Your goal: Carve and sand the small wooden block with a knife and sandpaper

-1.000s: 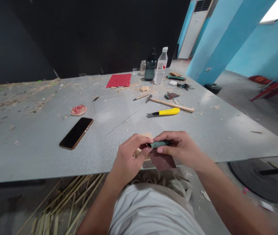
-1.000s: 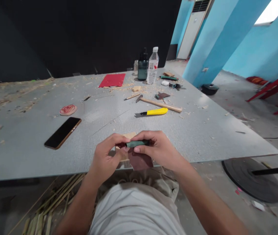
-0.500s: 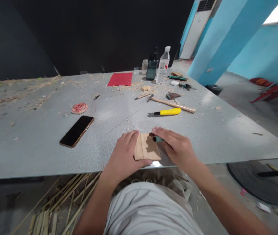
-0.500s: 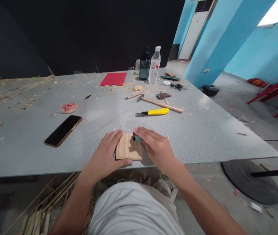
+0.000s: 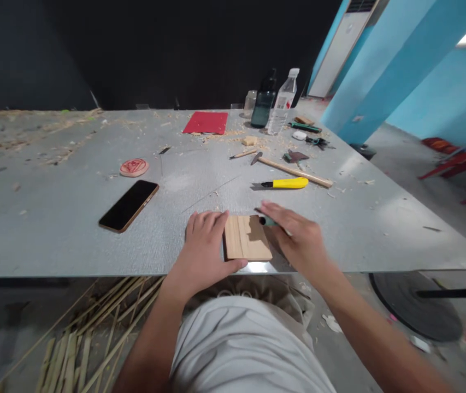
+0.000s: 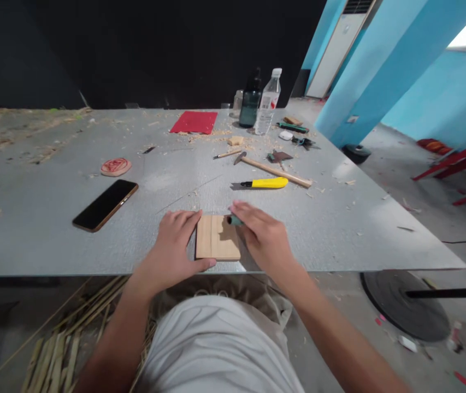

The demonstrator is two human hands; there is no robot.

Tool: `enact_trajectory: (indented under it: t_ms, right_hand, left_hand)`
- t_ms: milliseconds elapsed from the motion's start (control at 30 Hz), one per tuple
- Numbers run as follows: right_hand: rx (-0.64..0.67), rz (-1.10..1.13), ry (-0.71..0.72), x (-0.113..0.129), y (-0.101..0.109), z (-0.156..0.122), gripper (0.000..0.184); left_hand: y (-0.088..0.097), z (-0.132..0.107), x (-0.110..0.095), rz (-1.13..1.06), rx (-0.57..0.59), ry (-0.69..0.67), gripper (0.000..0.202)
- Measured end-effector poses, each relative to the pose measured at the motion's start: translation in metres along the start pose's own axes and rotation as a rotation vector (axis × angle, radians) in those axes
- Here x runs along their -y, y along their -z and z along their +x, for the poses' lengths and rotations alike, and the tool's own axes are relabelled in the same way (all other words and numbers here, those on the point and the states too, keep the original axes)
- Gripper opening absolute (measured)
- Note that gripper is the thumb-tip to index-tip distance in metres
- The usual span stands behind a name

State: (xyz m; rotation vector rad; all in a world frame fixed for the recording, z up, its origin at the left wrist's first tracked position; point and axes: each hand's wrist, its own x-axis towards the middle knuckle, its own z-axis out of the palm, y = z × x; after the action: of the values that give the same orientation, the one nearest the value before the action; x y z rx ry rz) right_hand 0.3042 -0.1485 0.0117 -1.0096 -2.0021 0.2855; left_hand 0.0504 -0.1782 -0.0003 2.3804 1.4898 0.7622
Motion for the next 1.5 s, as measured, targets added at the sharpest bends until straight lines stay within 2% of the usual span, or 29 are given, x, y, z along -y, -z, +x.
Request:
enact_trajectory:
  t_ms: [67, 133, 300, 467, 600, 667, 733, 867, 967, 1033, 1167, 1233, 1333, 1400, 1433, 1500]
  right_hand:
    - [0.173, 0.083, -0.068, -0.001, -0.001, 0.000, 0.044]
    - [0.273, 0.146, -0.153, 0.002, 0.003, -0.005, 0.042]
    - [0.354, 0.216, -0.214, 0.020, 0.019, -0.028, 0.041]
    - [0.251, 0.198, -0.285, 0.026, 0.013, -0.037, 0.036]
    - [0.082, 0.108, -0.325, 0.015, 0.006, -0.018, 0.032]
    - [-0.034, 0.049, -0.294, 0.010, 0.006, -0.005, 0.033]
    - [-0.054, 0.012, -0.227, 0.007, 0.004, 0.005, 0.035]
    - [0.201, 0.031, -0.133, 0.005, -0.005, 0.008, 0.038]
    - [0.316, 0.021, -0.107, 0.009, -0.003, -0.001, 0.041]
    - [0.393, -0.009, -0.087, 0.018, 0.010, -0.011, 0.043]
    - [0.553, 0.014, -0.020, 0.041, 0.050, -0.034, 0.048]
    - [0.517, 0.033, -0.024, 0.047, 0.066, -0.040, 0.048]
    - [0.271, -0.027, -0.094, 0.042, 0.077, -0.031, 0.042]
    - [0.125, -0.090, -0.147, 0.031, 0.071, -0.013, 0.037]
    - [0.092, -0.106, -0.167, 0.025, 0.065, -0.003, 0.035]
    - [0.112, -0.091, -0.193, 0.010, 0.044, 0.016, 0.034]
  left_hand:
    - [0.000, 0.001, -0.002, 0.002, -0.002, 0.016, 0.102]
    - [0.000, 0.003, -0.004, 0.004, -0.008, 0.023, 0.098]
    - [0.002, 0.005, -0.006, 0.027, 0.001, 0.020, 0.090]
    - [0.005, 0.007, -0.006, 0.013, 0.065, -0.006, 0.090]
    - [0.006, 0.006, -0.007, 0.016, 0.070, 0.001, 0.090]
    - [0.005, 0.006, -0.009, 0.037, 0.062, 0.005, 0.091]
    - [0.003, 0.005, -0.011, 0.068, 0.048, 0.004, 0.092]
    - [0.001, 0.006, -0.015, 0.131, 0.045, 0.022, 0.089]
    - [0.000, 0.004, -0.018, 0.145, 0.066, 0.026, 0.091]
    - [0.000, 0.003, -0.020, 0.131, 0.091, 0.005, 0.094]
    - [-0.002, 0.002, -0.022, 0.131, 0.091, -0.003, 0.095]
    - [-0.003, 0.003, -0.023, 0.158, 0.064, 0.018, 0.093]
    - [-0.005, 0.005, -0.024, 0.199, 0.029, 0.052, 0.089]
    - [-0.006, 0.005, -0.025, 0.217, 0.026, 0.051, 0.088]
    - [-0.006, 0.005, -0.025, 0.226, 0.025, 0.046, 0.087]
    - [-0.007, 0.005, -0.026, 0.248, 0.018, 0.046, 0.088]
